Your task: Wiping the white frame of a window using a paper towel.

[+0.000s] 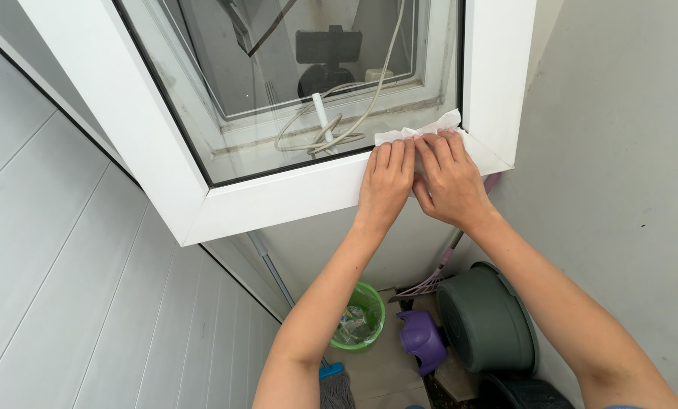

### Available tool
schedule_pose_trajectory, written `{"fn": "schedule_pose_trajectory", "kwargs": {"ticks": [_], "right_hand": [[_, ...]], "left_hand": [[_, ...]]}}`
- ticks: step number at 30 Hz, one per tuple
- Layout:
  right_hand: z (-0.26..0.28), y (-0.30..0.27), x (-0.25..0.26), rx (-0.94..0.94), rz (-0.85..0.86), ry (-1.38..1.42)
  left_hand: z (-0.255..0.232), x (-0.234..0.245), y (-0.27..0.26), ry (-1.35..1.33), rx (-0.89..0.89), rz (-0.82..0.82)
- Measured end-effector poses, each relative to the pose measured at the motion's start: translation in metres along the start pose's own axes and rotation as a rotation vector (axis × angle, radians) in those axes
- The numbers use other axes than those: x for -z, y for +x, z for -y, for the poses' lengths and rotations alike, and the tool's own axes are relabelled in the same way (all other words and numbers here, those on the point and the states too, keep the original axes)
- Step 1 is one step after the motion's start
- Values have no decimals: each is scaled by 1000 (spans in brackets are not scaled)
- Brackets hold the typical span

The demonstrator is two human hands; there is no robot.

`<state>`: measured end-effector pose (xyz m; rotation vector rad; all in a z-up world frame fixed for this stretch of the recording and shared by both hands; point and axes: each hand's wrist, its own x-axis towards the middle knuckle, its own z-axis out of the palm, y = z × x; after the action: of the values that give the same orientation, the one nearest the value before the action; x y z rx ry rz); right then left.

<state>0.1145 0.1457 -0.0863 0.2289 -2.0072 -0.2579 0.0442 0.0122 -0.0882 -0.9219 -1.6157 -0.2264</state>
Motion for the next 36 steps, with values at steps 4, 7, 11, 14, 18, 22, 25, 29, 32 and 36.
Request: {"fn": "schedule_pose_trajectory", "kwargs": {"ticks": [4,7,11,14,18,22,25,29,32,36], "right_hand": [[21,10,-12,26,-26,-24],[51,26,-17,69,-117,25],[106,51,-27,82,-169,91],[148,70,-36,97,-186,145],[202,97,-30,117,-237,213],[250,117,-49,135,-267,275],[270,126,-53,172,-289,360],[262,132,-62,251,-288,456],[237,152,-54,287,-326,442],[181,192,-28,286,-379,258]], "left_hand": [[29,17,-14,39,-6,7],[57,39,-27,90,2,14],[99,70,-51,167,29,21],[131,98,-69,232,51,26],[161,126,-98,283,148,56],[173,146,-127,239,236,85],[170,156,-141,169,368,49],[166,144,-159,96,410,134],[162,143,-152,125,477,207],[169,146,-131,34,555,133]]}}
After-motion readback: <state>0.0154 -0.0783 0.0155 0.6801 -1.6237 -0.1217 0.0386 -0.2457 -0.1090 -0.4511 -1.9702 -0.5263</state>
